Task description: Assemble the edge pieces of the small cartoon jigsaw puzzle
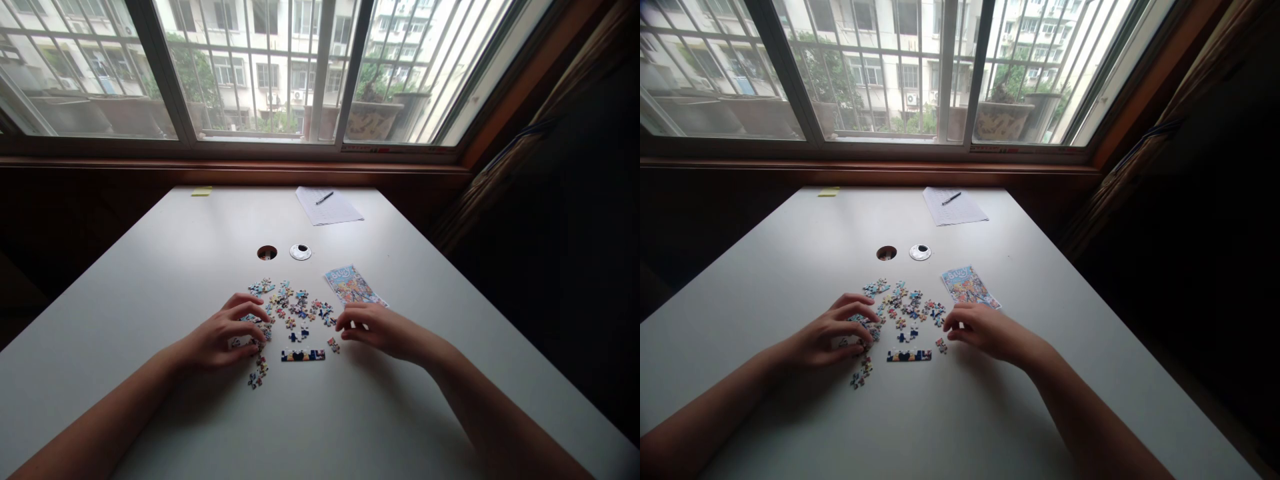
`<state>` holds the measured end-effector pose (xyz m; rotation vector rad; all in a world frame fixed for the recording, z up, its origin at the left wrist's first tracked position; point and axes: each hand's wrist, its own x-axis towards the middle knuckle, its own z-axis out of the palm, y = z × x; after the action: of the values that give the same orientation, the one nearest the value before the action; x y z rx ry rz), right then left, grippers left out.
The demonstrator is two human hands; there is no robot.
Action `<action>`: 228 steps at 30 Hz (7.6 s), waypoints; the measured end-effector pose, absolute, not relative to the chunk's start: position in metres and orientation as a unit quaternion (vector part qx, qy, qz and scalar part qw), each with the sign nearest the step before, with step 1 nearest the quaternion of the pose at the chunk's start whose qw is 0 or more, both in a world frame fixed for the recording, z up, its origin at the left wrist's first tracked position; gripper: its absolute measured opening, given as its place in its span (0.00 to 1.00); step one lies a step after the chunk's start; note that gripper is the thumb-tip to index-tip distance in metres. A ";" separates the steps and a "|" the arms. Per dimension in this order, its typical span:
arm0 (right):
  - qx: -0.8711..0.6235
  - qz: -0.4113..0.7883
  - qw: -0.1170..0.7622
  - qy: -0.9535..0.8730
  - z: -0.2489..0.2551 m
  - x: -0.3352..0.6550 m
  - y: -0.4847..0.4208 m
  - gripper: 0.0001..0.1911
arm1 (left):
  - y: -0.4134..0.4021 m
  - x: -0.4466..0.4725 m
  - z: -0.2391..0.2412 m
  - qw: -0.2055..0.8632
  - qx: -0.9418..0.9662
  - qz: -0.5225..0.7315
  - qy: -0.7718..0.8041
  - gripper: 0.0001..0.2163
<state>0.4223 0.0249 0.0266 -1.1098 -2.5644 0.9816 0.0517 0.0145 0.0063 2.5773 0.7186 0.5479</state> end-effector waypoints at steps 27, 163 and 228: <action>-0.422 0.181 0.070 -0.886 0.015 0.413 0.021 0.08 | 0.032 0.042 -0.018 0.152 0.851 0.328 0.380 0.10; -0.391 0.036 0.193 -0.899 -0.009 0.418 0.029 0.14 | 0.058 -0.007 -0.018 0.217 0.779 0.267 0.524 0.14; -0.546 0.117 0.677 -0.480 -0.013 0.447 0.056 0.11 | 0.062 -0.005 -0.032 0.168 0.835 0.262 0.455 0.12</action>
<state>0.4475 0.0557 -0.0126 -1.2271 -1.0792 0.2633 -0.0052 0.0622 -0.0317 2.3737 1.2933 0.7446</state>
